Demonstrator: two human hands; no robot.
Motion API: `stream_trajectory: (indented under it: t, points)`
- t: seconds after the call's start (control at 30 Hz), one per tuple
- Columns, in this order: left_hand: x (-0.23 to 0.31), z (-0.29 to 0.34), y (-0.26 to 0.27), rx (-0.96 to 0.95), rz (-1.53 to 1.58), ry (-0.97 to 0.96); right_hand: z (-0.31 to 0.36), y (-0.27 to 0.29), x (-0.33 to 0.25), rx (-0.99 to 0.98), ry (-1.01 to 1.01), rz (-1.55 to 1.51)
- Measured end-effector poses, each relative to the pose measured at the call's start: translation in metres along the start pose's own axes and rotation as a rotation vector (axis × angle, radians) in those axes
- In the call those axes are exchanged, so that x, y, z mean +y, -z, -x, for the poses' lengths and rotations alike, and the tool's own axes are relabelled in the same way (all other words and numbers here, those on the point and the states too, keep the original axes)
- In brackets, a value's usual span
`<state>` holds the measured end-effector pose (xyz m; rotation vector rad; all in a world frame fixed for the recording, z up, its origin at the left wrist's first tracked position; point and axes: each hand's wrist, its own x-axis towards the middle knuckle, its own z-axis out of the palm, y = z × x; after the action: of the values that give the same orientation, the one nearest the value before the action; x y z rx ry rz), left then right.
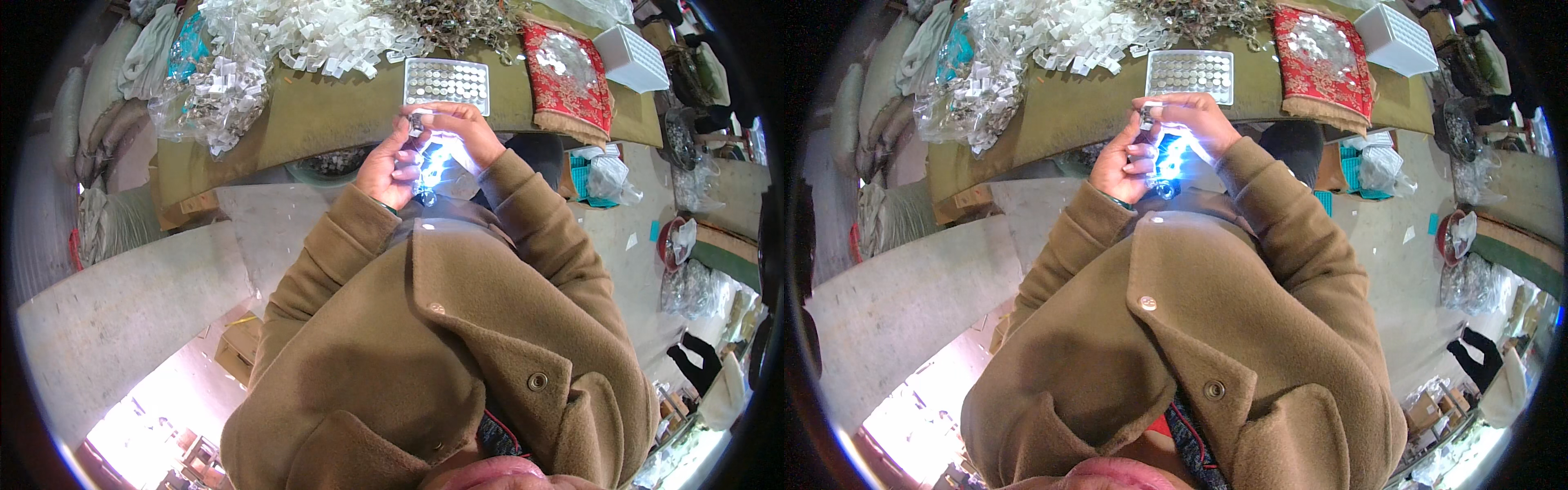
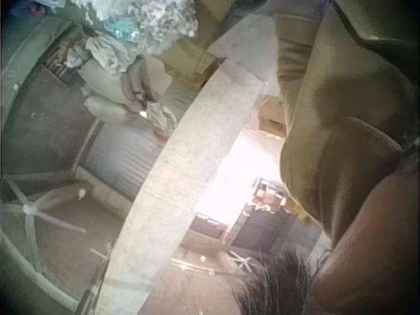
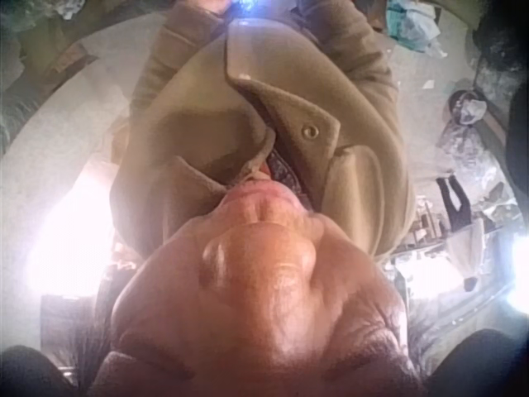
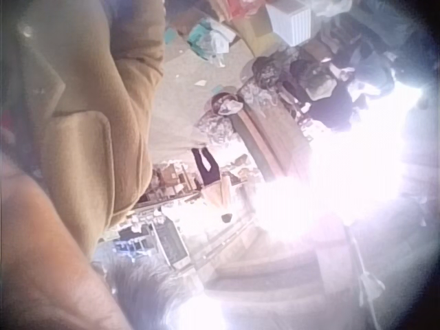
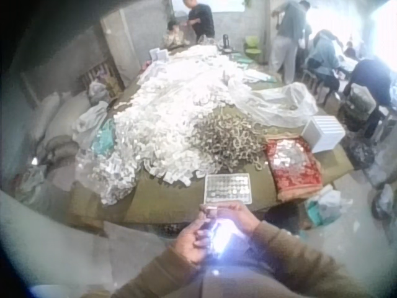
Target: The person sits at a workshop table sorting small clear crystal pieces, picking them up one at a time, examining them and placing selected pieces into a compartmented plastic tray. They occasionally shine a small flashlight on a piece to check it and reach across the table for more pieces.
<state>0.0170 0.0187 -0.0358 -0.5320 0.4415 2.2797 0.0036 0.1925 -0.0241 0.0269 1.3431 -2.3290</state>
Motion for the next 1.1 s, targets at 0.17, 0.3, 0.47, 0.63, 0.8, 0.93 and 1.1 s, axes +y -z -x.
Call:
stream_trajectory:
  t: [0.17,0.3,0.47,0.63,0.8,0.93,1.1]
  points:
    - [0.001,-0.002,-0.006,0.035,-0.017,0.005,0.01,0.001,-0.001,-0.039,0.175,0.411]
    - [-0.004,-0.003,-0.011,0.011,-0.073,0.033,0.014,0.002,0.004,0.122,0.668,1.086]
    - [-0.004,-0.006,-0.021,0.029,-0.193,0.1,0.027,0.017,0.0,0.189,0.809,1.197]
    - [-0.02,-0.015,-0.028,0.081,-0.52,0.109,0.053,0.028,-0.004,0.246,0.743,1.162]
    - [-0.032,-0.025,-0.042,0.017,-0.771,0.097,0.086,0.068,-0.017,0.219,0.529,0.958]
    - [-0.039,-0.031,-0.055,-0.02,-0.898,0.035,0.098,0.124,-0.049,0.758,0.53,1.136]
    - [-0.047,-0.045,-0.066,-0.071,-0.87,0.103,0.098,0.16,-0.073,0.922,0.464,1.413]
